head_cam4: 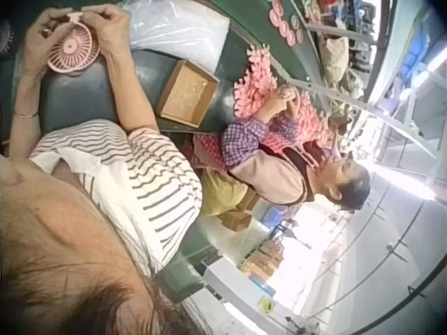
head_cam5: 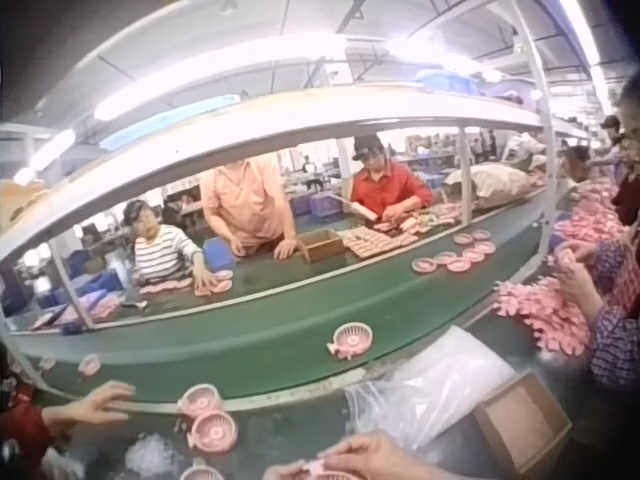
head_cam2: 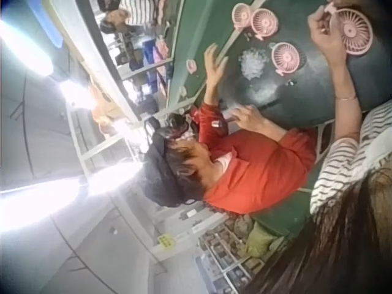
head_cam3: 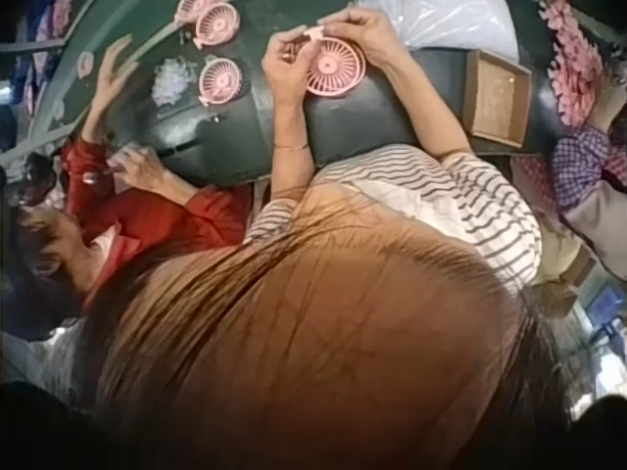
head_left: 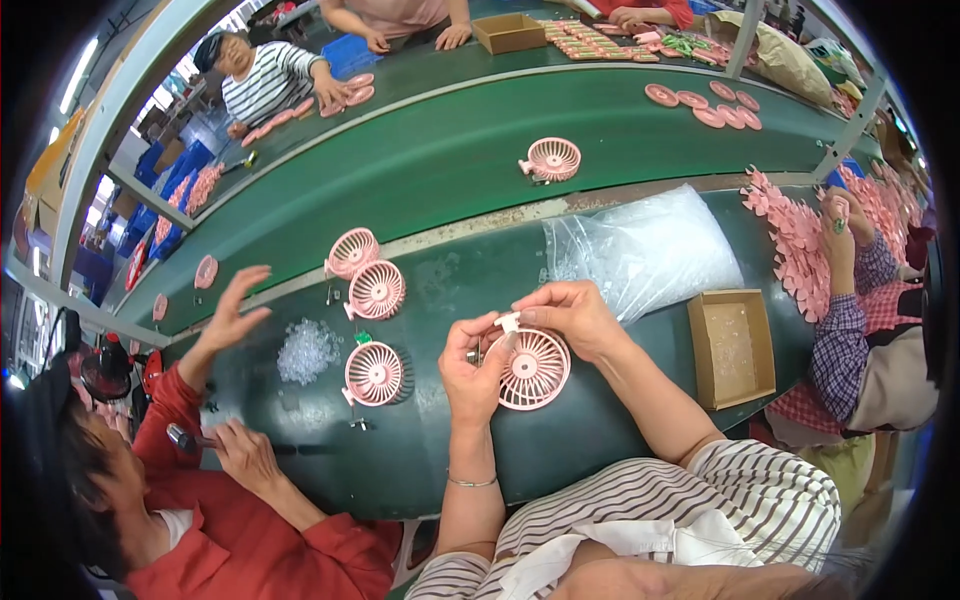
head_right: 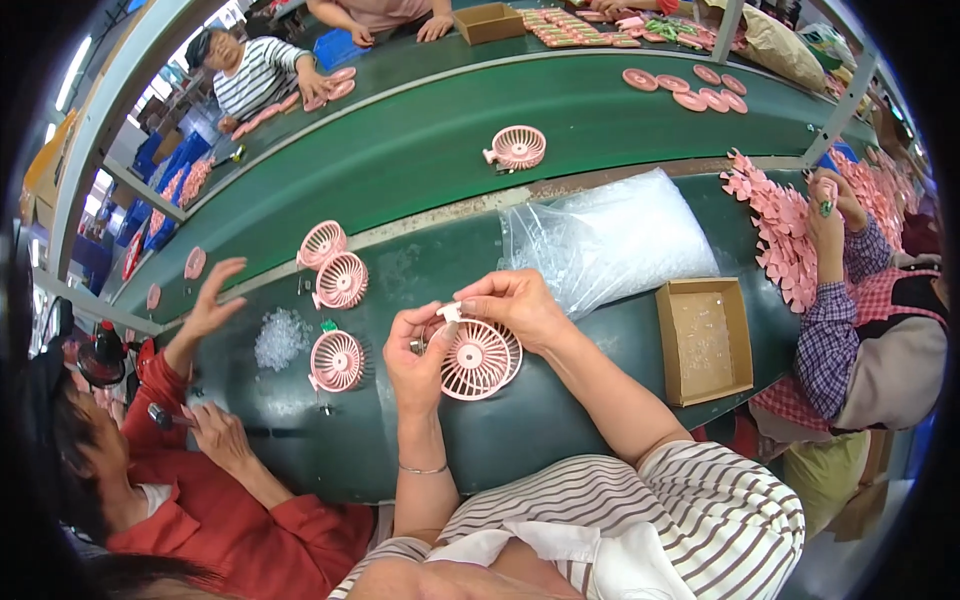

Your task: The person takes mini fan housings and circuit boards from the conveyor belt, attaches the electronic components into the fan housings by hand, and sets the assembled fan parts on the work surface.

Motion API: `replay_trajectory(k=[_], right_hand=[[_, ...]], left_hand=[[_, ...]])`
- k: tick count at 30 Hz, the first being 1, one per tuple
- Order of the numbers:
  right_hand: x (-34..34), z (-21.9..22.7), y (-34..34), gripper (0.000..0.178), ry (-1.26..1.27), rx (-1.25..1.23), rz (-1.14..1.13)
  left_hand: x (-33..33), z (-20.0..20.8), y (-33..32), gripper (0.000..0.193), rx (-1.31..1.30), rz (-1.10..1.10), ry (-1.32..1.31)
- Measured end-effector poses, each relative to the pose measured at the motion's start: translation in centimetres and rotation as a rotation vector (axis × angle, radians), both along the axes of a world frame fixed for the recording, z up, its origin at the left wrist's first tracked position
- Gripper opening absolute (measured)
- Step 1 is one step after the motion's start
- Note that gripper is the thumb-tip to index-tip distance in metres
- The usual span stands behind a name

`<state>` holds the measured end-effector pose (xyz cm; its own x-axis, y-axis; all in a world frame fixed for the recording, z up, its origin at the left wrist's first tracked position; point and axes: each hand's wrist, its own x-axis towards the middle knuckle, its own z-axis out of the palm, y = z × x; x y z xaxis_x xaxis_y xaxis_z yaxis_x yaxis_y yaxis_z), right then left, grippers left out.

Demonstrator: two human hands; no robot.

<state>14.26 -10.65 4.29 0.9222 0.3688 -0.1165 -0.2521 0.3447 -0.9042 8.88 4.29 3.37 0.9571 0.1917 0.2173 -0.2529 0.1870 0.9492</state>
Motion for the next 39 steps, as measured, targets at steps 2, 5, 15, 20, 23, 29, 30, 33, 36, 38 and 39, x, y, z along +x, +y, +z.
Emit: replay_trajectory(k=[2, 5, 15, 20, 23, 29, 30, 33, 36, 38, 39], right_hand=[[0.1, -0.2, 0.1, 0.014, 0.001, 0.002, -0.017], [-0.1, 0.0, 0.5, 0.014, -0.015, -0.064, -0.037], [-0.5, 0.4, 0.6, 0.016, -0.112, -0.087, 0.013], [-0.3, 0.1, 0.4, 0.015, -0.180, -0.166, 0.023], [0.2, -0.4, 0.1, 0.014, -0.210, -0.194, 0.043], [0.2, -0.5, -0.2, 0.012, -0.416, -0.348, 0.016], [0.2, -0.5, -0.3, 0.012, -0.515, -0.432, 0.009], [0.2, -0.7, -0.2, 0.012, -0.366, -0.276, 0.019], [0.2, -1.3, -0.2, 0.012, -0.273, -0.202, 0.009], [0.1, -1.1, -0.1, 0.012, -0.291, -0.220, -0.004], [0.1, -1.0, -0.1, 0.012, -0.310, -0.238, -0.019]], left_hand=[[0.3, -0.4, 0.1, 0.025, -0.019, 0.001, -0.012], [0.2, -0.5, 0.4, 0.025, -0.024, -0.003, 0.008], [-0.2, -0.6, 0.7, 0.025, -0.087, -0.012, 0.046], [-0.1, -0.6, 0.8, 0.025, -0.121, -0.034, 0.096], [-0.1, -0.6, 0.8, 0.025, -0.096, -0.038, 0.121], [0.0, -0.7, 0.9, 0.025, -0.105, -0.056, 0.151], [0.0, -0.7, 0.9, 0.026, -0.086, -0.052, 0.145], [-0.1, -0.5, 0.8, 0.026, -0.079, -0.049, 0.146], [0.0, -0.6, 0.9, 0.026, -0.087, -0.044, 0.159], [-0.1, -0.6, 0.9, 0.025, -0.085, -0.042, 0.169], [-0.1, -0.6, 0.9, 0.025, -0.075, -0.043, 0.160]])
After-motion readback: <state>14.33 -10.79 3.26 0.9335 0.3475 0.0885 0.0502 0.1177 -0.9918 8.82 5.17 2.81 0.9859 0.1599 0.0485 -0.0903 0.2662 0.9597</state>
